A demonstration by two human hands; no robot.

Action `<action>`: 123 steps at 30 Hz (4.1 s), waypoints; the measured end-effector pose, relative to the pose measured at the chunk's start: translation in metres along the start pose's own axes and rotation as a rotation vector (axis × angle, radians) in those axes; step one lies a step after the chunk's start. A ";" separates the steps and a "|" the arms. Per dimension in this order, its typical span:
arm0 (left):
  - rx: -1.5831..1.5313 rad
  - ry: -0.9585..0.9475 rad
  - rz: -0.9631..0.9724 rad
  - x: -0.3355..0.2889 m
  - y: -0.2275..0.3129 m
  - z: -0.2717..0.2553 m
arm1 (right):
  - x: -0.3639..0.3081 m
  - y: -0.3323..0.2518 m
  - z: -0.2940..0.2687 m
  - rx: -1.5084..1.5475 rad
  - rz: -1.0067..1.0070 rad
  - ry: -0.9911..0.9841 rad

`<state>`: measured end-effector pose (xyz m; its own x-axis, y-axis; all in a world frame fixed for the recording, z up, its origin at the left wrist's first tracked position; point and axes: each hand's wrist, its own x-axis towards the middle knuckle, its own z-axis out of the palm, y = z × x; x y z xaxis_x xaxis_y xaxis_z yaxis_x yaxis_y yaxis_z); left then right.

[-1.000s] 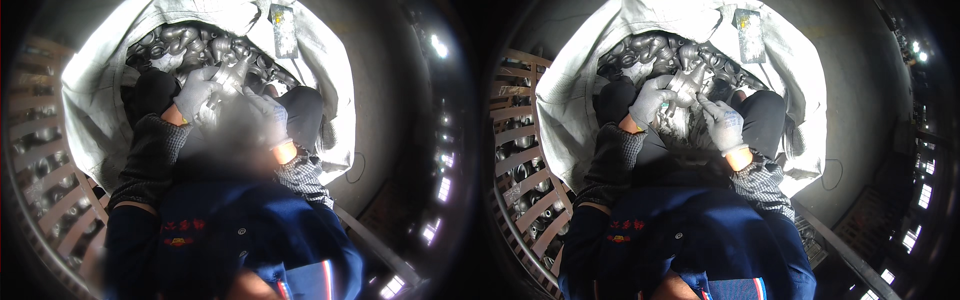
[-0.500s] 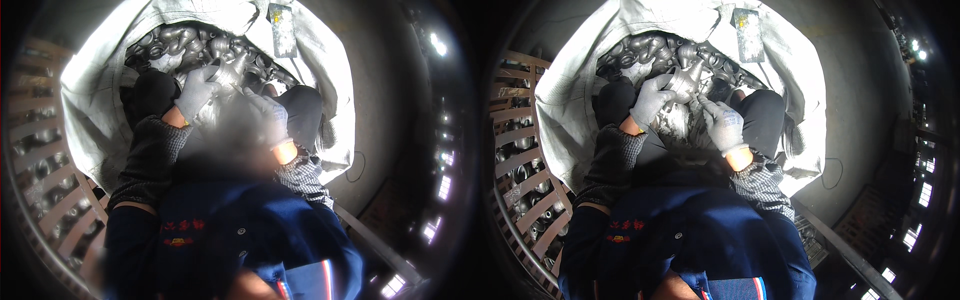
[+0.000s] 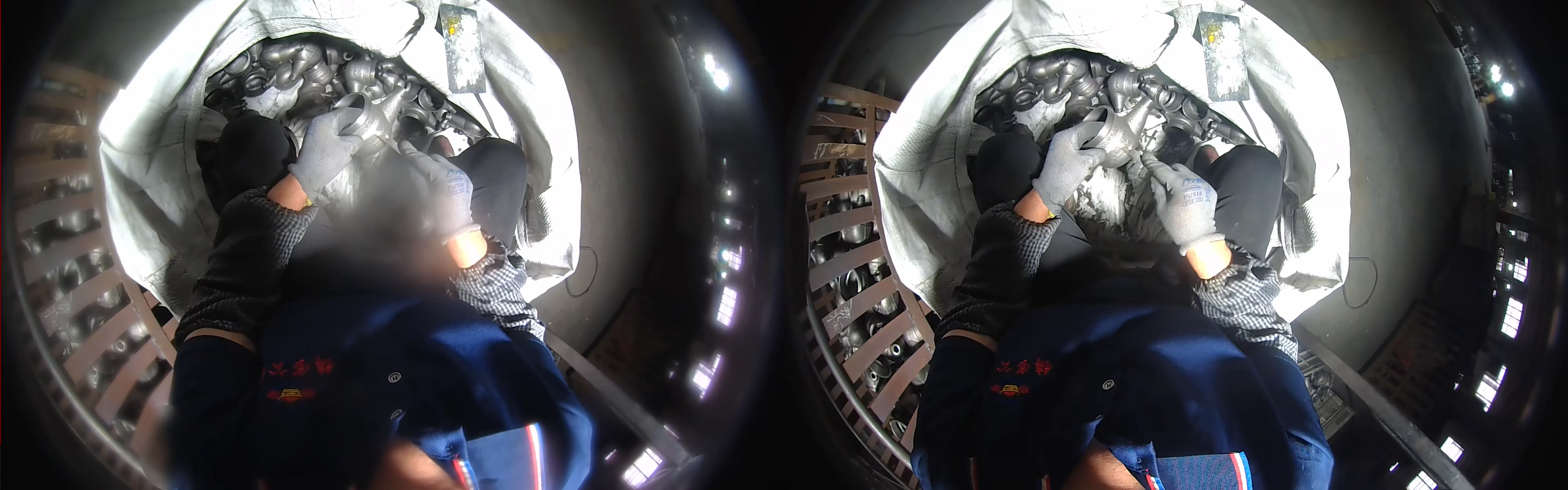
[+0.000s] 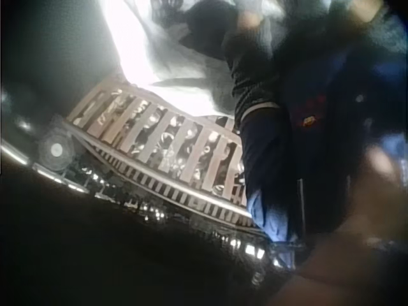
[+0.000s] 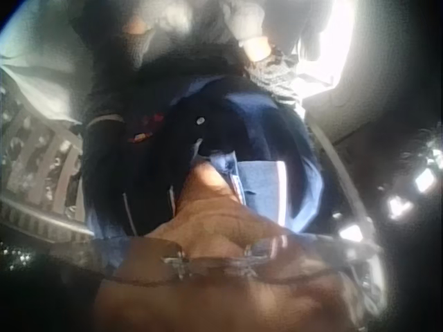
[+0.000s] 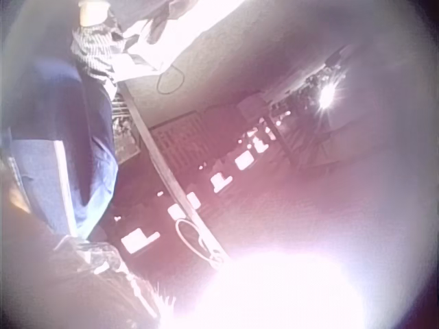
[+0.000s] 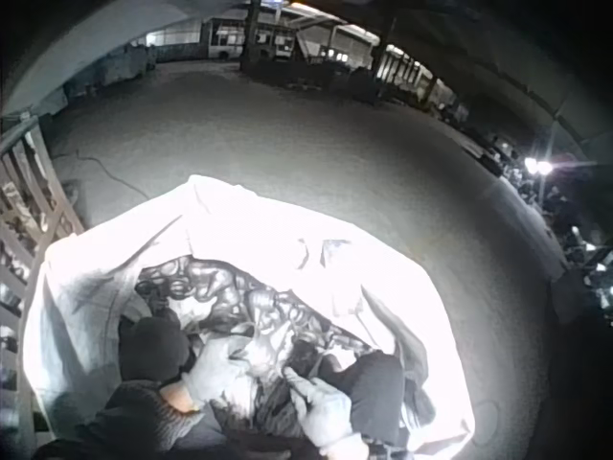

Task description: Using a hand tool to smooth or deburr metal casting components over a bulk storage bag.

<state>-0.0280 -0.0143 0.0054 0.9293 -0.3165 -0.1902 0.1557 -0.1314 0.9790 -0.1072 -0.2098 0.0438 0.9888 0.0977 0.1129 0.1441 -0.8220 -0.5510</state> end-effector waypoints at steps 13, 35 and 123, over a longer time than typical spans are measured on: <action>-0.233 -0.011 -0.128 -0.003 0.006 -0.002 | -0.004 -0.002 0.000 0.058 0.010 -0.046; -0.429 0.109 -0.209 -0.019 0.040 0.003 | 0.011 0.011 0.003 1.035 0.507 0.050; -0.349 0.273 -0.295 -0.008 0.023 -0.012 | 0.022 0.024 0.011 1.084 0.584 0.089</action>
<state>-0.0279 -0.0040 0.0305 0.8753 -0.0515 -0.4808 0.4826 0.1574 0.8616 -0.0816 -0.2207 0.0240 0.9158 -0.2015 -0.3474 -0.3180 0.1644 -0.9337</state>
